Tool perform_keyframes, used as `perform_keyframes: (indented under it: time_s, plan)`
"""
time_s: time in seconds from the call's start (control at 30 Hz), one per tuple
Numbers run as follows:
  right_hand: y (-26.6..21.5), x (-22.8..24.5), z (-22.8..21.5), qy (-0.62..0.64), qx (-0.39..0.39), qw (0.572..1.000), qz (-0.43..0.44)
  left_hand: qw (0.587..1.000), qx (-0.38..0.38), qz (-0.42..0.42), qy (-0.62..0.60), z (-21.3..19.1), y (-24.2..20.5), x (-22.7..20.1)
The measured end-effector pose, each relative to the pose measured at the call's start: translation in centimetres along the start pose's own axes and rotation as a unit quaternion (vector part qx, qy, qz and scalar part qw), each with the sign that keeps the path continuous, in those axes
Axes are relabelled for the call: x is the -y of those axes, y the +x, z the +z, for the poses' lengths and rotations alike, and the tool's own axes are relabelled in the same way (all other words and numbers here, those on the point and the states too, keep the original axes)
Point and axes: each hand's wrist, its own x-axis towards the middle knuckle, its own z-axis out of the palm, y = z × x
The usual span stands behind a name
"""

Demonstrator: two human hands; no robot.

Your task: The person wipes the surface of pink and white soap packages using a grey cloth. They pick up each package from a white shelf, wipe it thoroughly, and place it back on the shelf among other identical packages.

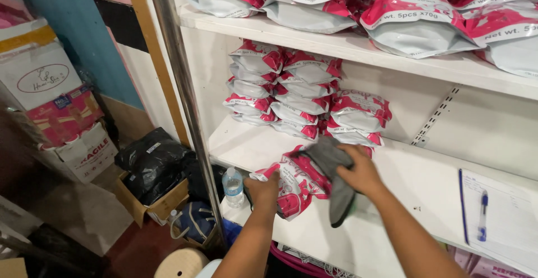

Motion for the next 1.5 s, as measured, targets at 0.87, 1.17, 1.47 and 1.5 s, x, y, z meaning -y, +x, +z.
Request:
perform_keyframes:
  time_s: [0.87,1.17,1.47,1.5]
  plan:
    - [-6.3,-1.3,-1.1,-0.13,0.167,0.977,0.014,0.965,0.028,-0.121,-0.23,0.1,-0.2,-0.2]
    - [-1.4,7.3,2.2,0.122,0.098,0.982,-0.104,0.767,0.312,-0.387,-0.407,-1.5,0.6,1.7]
    - [1.8,15.0,12.5,-0.163,0.189,0.968,-0.022,0.774,0.298,-0.389,-0.401,-2.0,-0.9,3.3]
    - [2.8,14.8,12.6,-0.172,0.201,0.964,0.018,0.791,0.254,-0.391,-0.395,-2.0,-1.6,2.2]
